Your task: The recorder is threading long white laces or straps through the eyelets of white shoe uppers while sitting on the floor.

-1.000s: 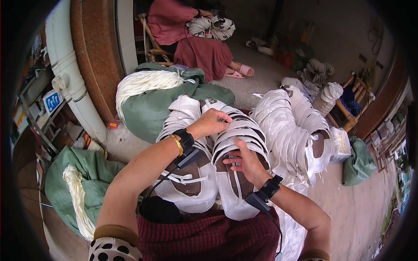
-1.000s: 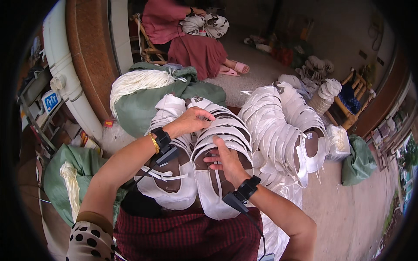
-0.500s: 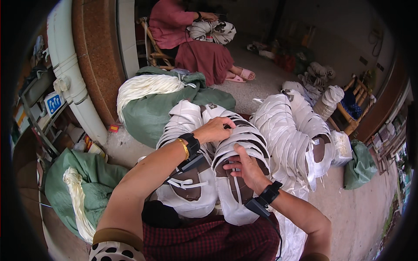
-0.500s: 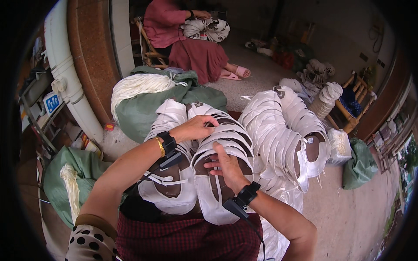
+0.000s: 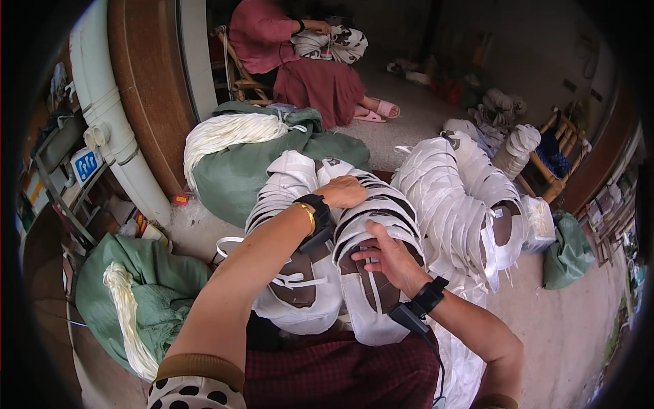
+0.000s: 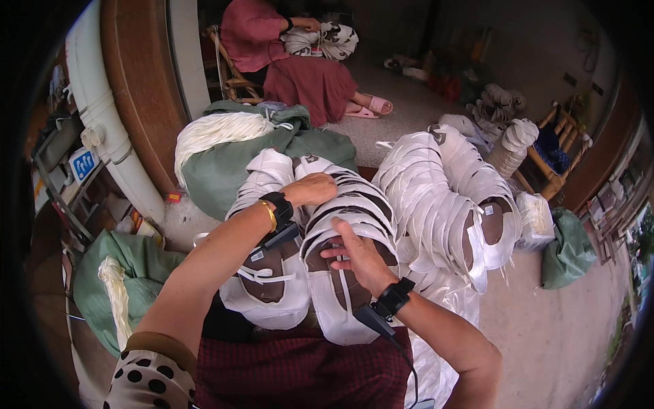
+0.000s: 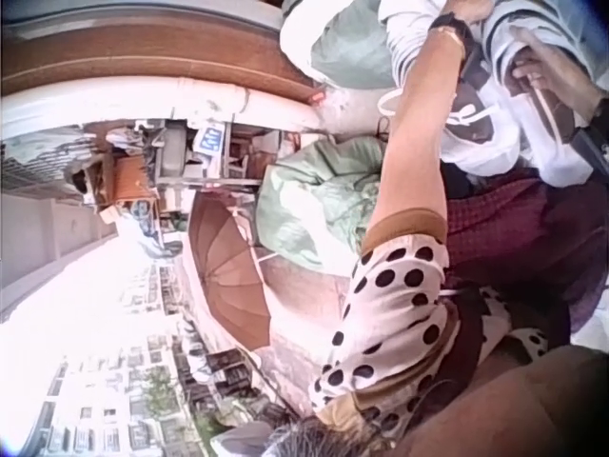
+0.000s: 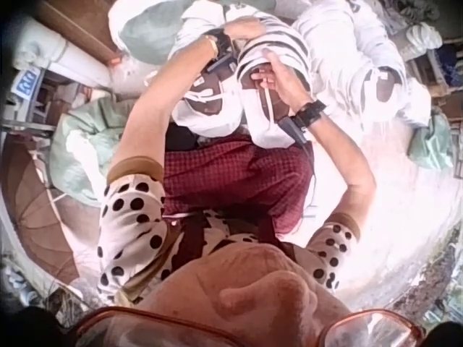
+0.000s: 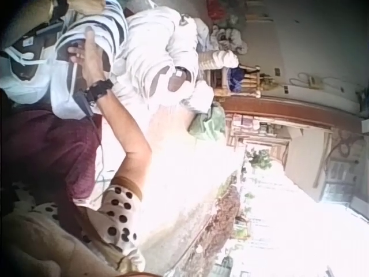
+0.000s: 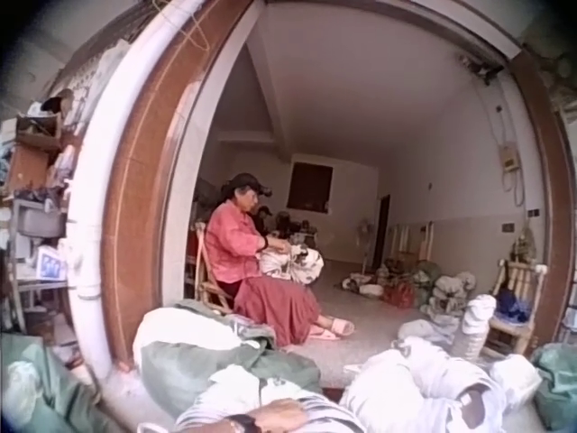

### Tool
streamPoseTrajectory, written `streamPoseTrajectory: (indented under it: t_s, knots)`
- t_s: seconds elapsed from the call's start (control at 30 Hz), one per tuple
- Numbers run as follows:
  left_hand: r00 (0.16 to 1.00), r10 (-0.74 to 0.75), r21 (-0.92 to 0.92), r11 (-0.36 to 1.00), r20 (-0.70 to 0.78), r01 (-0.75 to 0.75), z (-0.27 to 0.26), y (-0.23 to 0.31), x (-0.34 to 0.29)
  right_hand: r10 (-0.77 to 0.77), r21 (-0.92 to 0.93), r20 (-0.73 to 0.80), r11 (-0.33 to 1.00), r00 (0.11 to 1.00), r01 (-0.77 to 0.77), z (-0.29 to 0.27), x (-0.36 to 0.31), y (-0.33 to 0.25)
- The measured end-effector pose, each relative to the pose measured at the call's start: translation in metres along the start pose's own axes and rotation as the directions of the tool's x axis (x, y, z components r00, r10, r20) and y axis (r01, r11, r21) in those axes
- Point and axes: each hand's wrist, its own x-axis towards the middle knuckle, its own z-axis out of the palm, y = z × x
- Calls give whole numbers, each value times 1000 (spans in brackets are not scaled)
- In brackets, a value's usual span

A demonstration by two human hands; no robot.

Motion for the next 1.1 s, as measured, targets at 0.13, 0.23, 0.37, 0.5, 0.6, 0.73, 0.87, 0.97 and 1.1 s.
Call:
streamPoseTrajectory:
  t_s: [0.13, 0.23, 0.37, 0.5, 0.6, 0.73, 0.87, 0.97, 1.1]
  knots:
    - [986, -116, -337, 929, 123, 151, -8, 0, 4, 39, 0, -64, 999, 997, -39, 0, 5, 2]
    - [925, -246, -583, 720, 291, 375, -21, -1, -4, 29, 21, -70, 999, 997, -28, 2, 6, 3]
    - [960, -203, -561, 780, 192, 277, -29, -3, -8, 0, 7, -77, 1000, 997, 0, 6, 1, 1]
    - [893, -360, -624, 642, 269, 446, -25, 3, 1, -21, 25, -38, 999, 999, 22, 8, -7, -1]
    - [863, -381, -541, 673, 331, 504, -19, 14, 9, -20, 19, -20, 1000, 1000, 20, 6, -9, -3]
    - [841, -378, -449, 719, 387, 530, -27, 16, 24, -19, 19, -18, 1000, 1000, 20, 4, -1, -2]
    - [893, -395, -477, 756, 215, 449, -29, 8, 25, -8, 20, -46, 1000, 999, 9, 6, 2, -1]
    - [924, -349, -558, 740, 159, 376, -23, 4, 23, -29, 16, -16, 999, 999, 30, 5, -5, -6]
    - [933, -312, -731, 593, 176, 337, -15, 8, 9, -44, 30, -14, 999, 999, 45, 2, -28, -14]
